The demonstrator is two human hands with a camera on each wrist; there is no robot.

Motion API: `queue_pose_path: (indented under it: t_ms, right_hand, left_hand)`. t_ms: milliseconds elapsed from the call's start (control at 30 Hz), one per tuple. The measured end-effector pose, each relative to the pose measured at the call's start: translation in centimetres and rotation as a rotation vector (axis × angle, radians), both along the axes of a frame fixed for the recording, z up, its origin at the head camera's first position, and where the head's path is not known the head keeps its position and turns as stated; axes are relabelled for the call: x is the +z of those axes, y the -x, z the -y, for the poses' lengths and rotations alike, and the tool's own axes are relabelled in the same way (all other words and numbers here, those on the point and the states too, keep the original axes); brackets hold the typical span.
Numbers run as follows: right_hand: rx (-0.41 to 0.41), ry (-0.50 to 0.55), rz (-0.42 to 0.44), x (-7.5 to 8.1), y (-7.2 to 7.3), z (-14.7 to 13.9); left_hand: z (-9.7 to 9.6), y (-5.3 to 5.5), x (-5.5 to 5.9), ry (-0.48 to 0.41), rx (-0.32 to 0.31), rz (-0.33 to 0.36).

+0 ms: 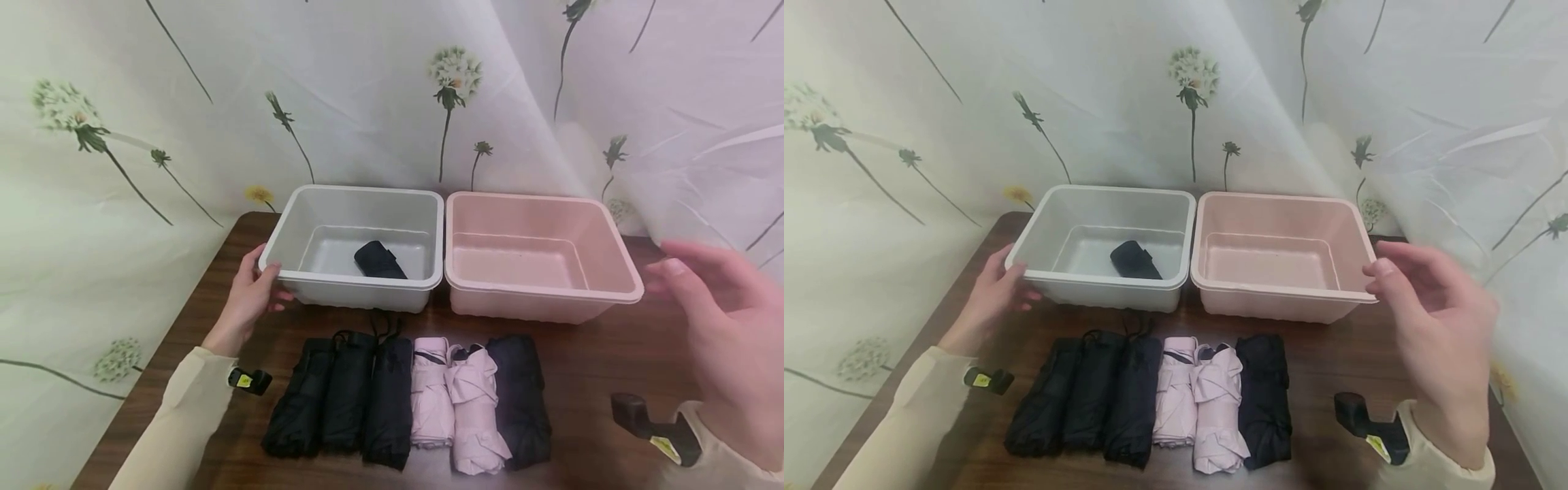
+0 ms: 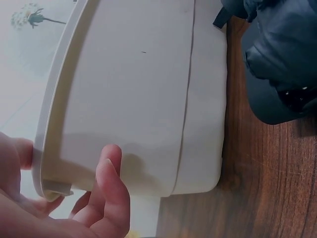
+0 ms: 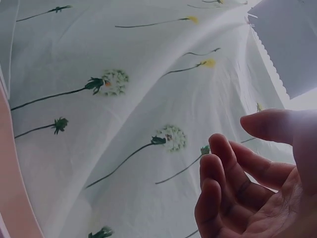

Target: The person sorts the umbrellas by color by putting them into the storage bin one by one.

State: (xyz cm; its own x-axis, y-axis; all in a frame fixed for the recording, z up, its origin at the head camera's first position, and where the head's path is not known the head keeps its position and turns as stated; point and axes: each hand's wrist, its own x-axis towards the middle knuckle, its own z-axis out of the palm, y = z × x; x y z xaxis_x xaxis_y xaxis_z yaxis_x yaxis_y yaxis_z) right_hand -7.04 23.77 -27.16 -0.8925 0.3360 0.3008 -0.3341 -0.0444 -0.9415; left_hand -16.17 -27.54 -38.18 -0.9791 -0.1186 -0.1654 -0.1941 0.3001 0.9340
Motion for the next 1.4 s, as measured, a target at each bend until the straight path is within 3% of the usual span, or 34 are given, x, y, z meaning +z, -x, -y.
queue_pose_path:
  t_ms: [167, 300, 533, 633, 867, 1067, 1233, 1400]
  right_hand:
    - [0.000, -0.048, 0.056, -1.1, -0.6, -1.1]
    - [0.002, -0.219, 0.147, -2.1, -1.4, -1.7]
    - [-0.107, -0.587, 0.169, -4.1, -1.2, -1.3]
    - [-0.093, -0.682, 0.205, -5.4, -0.9, -1.0]
    - [0.046, -0.968, 0.311, -10.2, 0.4, 0.2]
    - [0.227, -1.070, 0.414, -13.9, 0.9, 1.3]
    - [0.305, -1.101, 0.500, -15.6, 0.3, 2.4]
    - [0.365, -1.116, 0.579, -16.0, -0.4, 3.1]
  left_hand:
    - [0.0, 0.0, -0.1, 0.014, 0.005, 0.003]
    - [0.0, 0.0, -0.2, 0.018, -0.003, -0.001]
    - [-0.1, 0.0, 0.1, 0.035, 0.002, -0.002]
    - [-0.1, 0.0, 0.0, 0.031, 0.000, -0.004]
    - [-0.1, -0.1, 0.0, 0.023, -0.003, -0.006]
    - [-0.2, -0.1, 0.0, 0.023, -0.006, -0.009]
    - [-0.1, -0.1, 0.1, 0.021, 0.005, -0.005]
    - [-0.1, -0.1, 0.1, 0.026, 0.001, -0.011]
